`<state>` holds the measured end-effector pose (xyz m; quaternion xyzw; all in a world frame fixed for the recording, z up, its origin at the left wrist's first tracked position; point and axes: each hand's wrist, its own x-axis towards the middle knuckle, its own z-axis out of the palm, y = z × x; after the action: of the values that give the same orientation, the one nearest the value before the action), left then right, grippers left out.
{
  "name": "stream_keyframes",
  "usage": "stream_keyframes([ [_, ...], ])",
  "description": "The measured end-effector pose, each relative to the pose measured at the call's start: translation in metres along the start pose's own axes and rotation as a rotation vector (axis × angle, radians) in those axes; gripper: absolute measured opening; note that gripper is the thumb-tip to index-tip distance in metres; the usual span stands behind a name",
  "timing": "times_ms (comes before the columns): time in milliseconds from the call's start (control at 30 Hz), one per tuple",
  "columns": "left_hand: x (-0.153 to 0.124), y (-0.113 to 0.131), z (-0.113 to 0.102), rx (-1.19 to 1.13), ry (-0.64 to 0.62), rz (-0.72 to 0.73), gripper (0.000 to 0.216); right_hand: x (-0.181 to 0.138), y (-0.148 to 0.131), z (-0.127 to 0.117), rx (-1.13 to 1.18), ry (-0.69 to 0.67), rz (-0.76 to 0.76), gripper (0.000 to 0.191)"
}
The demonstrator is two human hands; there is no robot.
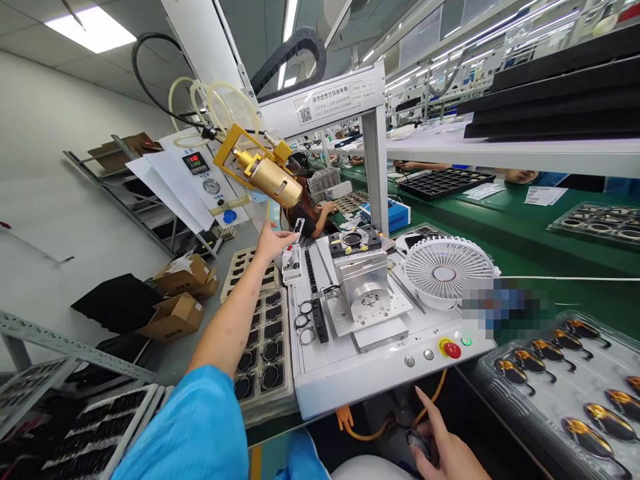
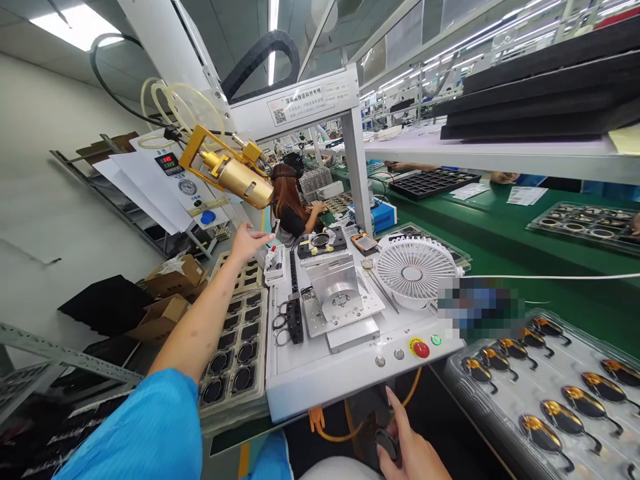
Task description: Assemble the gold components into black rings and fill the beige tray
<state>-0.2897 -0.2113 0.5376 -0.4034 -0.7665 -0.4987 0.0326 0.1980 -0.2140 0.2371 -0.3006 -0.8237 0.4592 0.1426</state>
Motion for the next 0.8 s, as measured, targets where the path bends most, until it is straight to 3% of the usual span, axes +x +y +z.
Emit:
stream_keyframes([
  [133,-0.039,-0.033,-0.002,0.245,-0.136,-0.015,0.063,-0.003,0.009,-0.022,-0.003,0.064,0.000,0.086],
  [300,-0.086,-0.070,0.004,0.539,-0.346,0.008,0.051,0.006,0.003,-0.069,-0.085,0.239,0.066,0.093],
  [467,-0.097,-0.079,0.008,0.673,-0.511,0.084,0.027,0.029,-0.026,-0.102,-0.289,0.226,0.177,0.096],
  [633,-0.097,-0.079,0.013,0.685,-0.494,0.133,0.021,0.046,-0.029,-0.106,-0.441,0.188,0.304,0.094],
  [800,-0.104,-0.056,0.000,0.640,-0.328,0.179,0.028,0.049,-0.026,-0.104,-0.587,0.187,0.330,0.091],
])
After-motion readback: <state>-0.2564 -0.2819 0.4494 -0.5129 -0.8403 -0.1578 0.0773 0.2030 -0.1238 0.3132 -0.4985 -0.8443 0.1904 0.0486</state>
